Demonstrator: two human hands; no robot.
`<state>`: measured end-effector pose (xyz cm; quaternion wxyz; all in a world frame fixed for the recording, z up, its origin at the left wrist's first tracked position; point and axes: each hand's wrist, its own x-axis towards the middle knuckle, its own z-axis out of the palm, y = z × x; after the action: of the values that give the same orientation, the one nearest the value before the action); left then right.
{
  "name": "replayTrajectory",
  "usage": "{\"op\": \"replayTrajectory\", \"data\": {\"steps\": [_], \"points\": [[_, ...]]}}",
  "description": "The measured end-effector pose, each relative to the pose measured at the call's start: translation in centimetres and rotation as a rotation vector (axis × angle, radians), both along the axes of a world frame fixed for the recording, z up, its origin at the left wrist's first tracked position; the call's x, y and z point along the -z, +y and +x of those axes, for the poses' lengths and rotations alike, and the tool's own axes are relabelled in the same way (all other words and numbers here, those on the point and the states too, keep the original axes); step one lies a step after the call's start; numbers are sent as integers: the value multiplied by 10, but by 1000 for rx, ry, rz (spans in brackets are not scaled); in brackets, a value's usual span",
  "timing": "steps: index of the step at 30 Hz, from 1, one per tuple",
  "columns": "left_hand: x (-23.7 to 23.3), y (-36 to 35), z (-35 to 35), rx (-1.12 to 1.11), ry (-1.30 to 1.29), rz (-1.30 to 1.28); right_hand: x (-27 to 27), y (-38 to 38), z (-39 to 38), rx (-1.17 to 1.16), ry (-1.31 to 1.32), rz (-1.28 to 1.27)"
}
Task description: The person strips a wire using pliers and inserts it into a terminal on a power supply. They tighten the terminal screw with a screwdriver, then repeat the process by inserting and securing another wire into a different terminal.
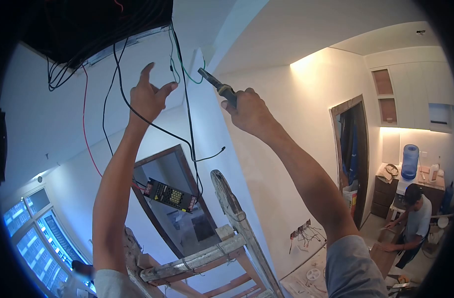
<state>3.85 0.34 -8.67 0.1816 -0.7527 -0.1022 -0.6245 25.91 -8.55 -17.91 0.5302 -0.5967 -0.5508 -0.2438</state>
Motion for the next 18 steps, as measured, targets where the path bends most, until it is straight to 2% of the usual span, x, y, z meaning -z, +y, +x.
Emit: {"op": "replayTrajectory", "data": {"steps": [1, 2, 5, 7, 12, 18], "points": [[8, -8, -3, -170, -16, 18, 0, 1, 0, 0, 0, -1], [16, -10, -4, -171, -16, 18, 0, 1, 0, -7, -10, -11], [30, -9, -1, -58, 108, 147, 1, -2, -6, -58, 25, -51], [33, -10, 8, 148, 150, 347, 1, -4, -12, -101, 65, -77], [19, -11, 28, 207, 141, 364, 2, -16, -30, -196, 166, -87], [1, 0, 32, 102, 193, 412, -1, -24, -38, -207, 157, -116]]}}
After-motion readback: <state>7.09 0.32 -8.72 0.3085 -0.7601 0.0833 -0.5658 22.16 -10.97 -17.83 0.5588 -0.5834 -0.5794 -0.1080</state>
